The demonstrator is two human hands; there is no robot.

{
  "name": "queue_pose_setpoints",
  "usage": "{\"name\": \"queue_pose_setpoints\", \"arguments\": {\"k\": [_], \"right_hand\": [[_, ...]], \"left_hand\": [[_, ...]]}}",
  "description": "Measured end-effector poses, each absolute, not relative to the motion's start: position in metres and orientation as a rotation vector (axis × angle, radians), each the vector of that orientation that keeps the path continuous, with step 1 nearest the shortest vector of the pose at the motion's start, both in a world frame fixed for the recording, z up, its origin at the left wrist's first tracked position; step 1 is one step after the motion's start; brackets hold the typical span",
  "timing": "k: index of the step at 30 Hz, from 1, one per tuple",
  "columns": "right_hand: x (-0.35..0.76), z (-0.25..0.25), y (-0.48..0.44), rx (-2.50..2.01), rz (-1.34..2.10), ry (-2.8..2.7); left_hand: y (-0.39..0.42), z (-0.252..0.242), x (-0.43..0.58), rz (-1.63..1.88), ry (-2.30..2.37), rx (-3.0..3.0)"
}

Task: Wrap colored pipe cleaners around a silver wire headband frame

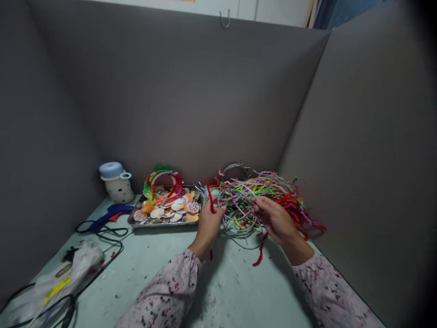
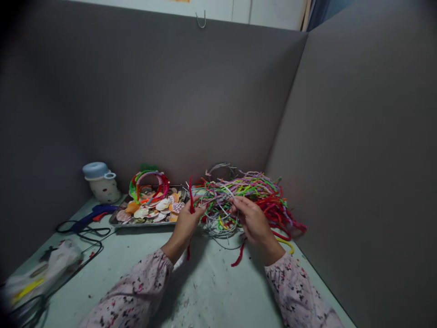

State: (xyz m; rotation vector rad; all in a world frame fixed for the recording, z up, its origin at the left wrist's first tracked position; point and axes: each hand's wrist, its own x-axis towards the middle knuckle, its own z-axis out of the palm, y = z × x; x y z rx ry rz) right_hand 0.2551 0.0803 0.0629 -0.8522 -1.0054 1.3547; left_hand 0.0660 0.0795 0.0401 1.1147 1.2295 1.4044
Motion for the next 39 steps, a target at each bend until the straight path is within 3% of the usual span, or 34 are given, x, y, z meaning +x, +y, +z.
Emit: {"name": "queue_pose_setpoints", "arguments": {"k": [12,19,27,35,39], "right_hand": [[0.243,0.022,0.096,-0.819,1.306,-1.063],[0.236,0.015,0.093,-1.0,0.818,-1.623],[0.233,0.013,0.085,-0.792,0.307,-2.29],[0.232,0.009,0.087,-0.781,0.301,-2.119],[0.232,0.023,0.079,-0.884,0.544,-1.882]], "left_hand": [[0.082,0.017,0.055,1.305,1.195,0.997],[0.073,0.023,0.044,1.254,1.073,0.978],[0.072,0.026,0.03,1.273,1.014,0.894],[0.054,0.051,0.035,1.271,0.759,1.031],[0.048,0.062,0.034,1.278,0.788,1.103]]}}
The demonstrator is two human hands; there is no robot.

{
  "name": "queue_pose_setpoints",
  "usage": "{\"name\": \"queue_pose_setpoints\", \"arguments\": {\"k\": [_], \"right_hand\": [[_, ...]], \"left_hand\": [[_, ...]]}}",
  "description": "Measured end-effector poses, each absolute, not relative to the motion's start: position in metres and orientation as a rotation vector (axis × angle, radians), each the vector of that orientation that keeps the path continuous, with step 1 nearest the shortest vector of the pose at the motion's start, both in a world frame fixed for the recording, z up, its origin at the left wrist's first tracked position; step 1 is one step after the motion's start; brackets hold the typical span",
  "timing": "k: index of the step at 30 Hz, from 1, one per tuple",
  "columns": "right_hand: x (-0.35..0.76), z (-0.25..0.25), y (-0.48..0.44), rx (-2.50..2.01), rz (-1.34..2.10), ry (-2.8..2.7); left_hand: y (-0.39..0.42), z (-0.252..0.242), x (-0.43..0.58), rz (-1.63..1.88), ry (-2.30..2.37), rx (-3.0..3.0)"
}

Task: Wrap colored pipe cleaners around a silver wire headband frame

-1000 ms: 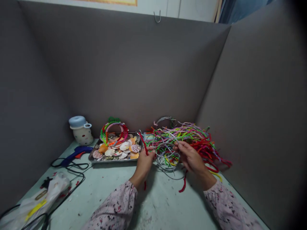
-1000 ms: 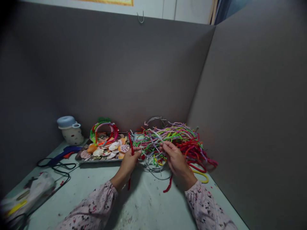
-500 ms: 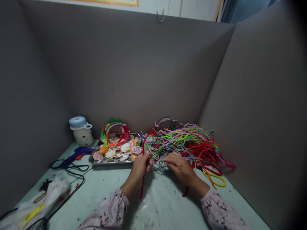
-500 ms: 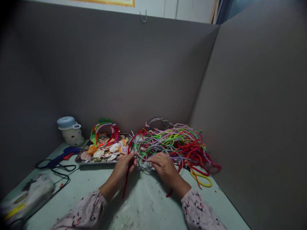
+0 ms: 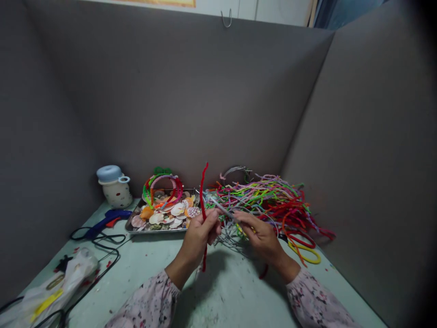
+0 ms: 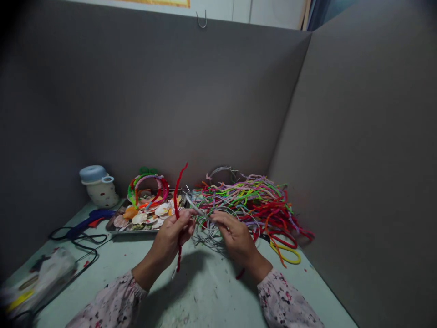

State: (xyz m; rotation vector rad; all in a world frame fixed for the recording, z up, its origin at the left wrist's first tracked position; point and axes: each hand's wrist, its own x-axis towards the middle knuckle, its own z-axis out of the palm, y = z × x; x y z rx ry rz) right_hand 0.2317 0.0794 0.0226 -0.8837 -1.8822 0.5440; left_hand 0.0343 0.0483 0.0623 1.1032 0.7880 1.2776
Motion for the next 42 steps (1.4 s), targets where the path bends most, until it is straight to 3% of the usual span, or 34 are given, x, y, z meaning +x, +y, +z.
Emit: {"name": "queue_pose_setpoints", "arguments": {"k": [5,10,22,34,42], "right_hand": [[0.244,0.048,0.078,-0.923,1.054,-1.33],[0.255,0.061,0.08,-0.977,1.283,-1.054],[0.241,0.048,0.081,-1.345,1.21,-1.307],[0.246,0.037,0.079,-1.419,0.655,-1.702],[0.243,0.047,0.078,-1.196,1.338,-1.345]], "left_hand": [[0.059,0.059,0.024,1.453,0.95,1.002],[0.064,0.054,0.022,1.386,0.989,0.978],[0.046,0.047,0.042,1.089,0.788,1.082],[0.052,0.045,0.038,1.078,0.805,1.071],[0.061,0.046,0.029,1.209,0.836,0.91]]}}
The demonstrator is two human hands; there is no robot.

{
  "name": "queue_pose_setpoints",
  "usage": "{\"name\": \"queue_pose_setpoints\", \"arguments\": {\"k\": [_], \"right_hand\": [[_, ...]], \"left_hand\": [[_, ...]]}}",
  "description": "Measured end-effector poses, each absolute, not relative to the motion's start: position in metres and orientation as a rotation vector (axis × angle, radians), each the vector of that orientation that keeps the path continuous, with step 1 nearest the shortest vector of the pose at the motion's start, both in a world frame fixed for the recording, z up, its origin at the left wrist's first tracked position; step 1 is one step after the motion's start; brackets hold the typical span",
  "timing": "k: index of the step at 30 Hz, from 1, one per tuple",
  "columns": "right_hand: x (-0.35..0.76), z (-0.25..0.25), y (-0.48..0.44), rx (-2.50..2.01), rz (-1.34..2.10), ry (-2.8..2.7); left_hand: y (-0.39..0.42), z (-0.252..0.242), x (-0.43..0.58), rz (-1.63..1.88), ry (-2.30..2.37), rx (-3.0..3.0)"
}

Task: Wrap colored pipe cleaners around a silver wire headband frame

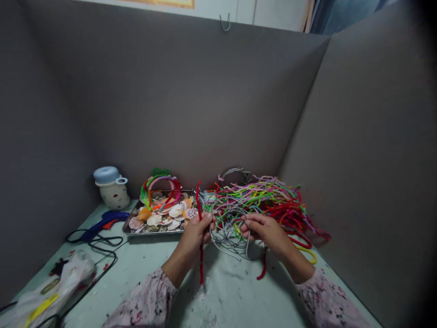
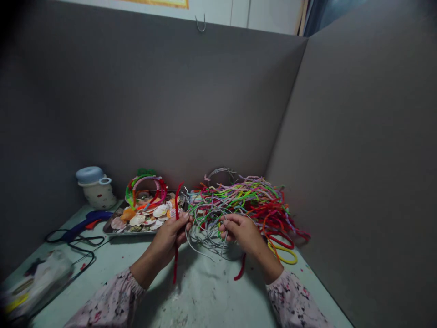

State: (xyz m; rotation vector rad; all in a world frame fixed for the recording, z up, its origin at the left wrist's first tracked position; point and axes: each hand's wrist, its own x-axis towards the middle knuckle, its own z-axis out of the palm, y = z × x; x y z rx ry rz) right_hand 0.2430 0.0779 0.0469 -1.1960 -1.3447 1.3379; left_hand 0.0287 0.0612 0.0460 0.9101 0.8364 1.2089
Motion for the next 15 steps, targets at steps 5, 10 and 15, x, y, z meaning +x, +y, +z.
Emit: {"name": "queue_pose_setpoints", "arguments": {"k": [5,10,15], "right_hand": [[0.243,0.05,0.074,-1.166,1.45,-1.318],[0.239,0.045,0.075,-1.187,0.992,-1.604],[0.238,0.04,0.072,-1.154,0.538,-1.855]], "left_hand": [[0.063,0.047,0.024,1.172,0.846,0.856],[0.056,0.049,0.032,1.06,0.805,0.866],[0.049,0.048,0.041,0.949,0.766,0.882]]}}
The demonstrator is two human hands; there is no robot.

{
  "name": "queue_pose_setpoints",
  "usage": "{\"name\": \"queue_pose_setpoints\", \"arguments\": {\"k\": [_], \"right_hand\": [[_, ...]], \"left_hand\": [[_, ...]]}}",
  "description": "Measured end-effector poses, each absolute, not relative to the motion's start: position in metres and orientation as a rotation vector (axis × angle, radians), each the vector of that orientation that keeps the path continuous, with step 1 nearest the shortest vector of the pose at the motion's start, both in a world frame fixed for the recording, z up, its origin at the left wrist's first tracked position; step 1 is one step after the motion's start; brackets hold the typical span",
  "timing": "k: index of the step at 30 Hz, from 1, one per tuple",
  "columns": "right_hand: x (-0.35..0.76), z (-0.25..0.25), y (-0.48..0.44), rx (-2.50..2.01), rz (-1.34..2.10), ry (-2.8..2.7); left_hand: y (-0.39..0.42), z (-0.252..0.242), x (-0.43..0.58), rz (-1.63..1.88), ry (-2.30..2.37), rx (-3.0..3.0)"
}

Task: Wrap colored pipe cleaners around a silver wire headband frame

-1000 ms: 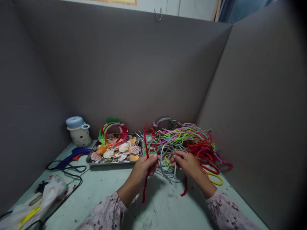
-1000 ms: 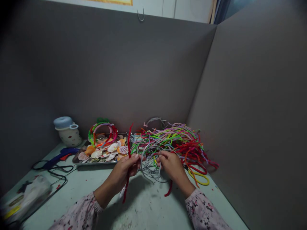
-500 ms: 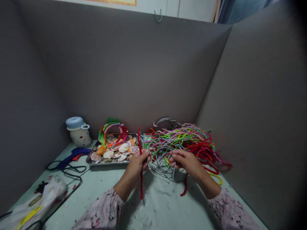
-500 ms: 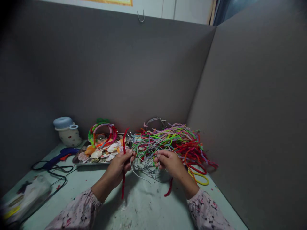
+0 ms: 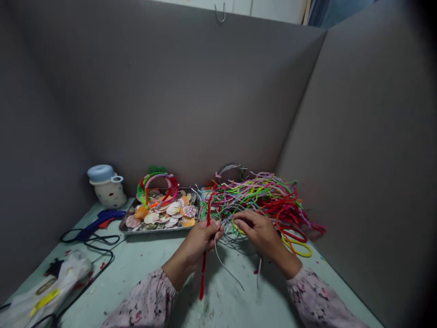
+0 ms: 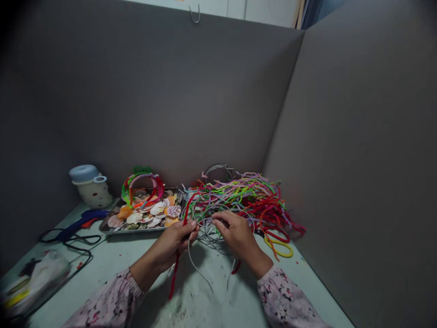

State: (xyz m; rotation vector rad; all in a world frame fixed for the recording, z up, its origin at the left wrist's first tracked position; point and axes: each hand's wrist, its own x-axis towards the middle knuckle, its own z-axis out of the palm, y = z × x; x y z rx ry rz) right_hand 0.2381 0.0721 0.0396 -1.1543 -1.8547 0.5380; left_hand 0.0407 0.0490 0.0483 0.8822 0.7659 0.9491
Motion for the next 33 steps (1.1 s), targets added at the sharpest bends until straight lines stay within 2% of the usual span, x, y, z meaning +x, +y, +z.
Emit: {"name": "queue_pose_setpoints", "arguments": {"k": [3,9,16,20,23,26,33], "right_hand": [[0.237,0.041,0.069,-1.194,0.6,-1.83],[0.239,0.045,0.075,-1.215,1.053,-1.348],[0.259,0.049,0.087,-1.261,0.895,-1.198],[0.254,0.047,0.083,-1.3,0.871,-1.532],[0.246,0.045,0.078,-1.255,0.986,-1.748],[0.244,0.043,0.077,-1.274,1.065,-1.662],[0.246,0.039,0.083,-1.388,1.002,-1.476]], "left_hand": [[0.048,0.047,0.042,0.928,0.79,0.894],[0.049,0.048,0.041,0.919,0.807,0.901],[0.052,0.051,0.036,0.964,0.816,0.907],[0.056,0.05,0.032,0.995,0.821,0.921],[0.058,0.05,0.029,1.017,0.825,0.957],[0.058,0.048,0.026,1.055,0.85,0.985],[0.056,0.04,0.021,1.007,0.797,1.067]]}}
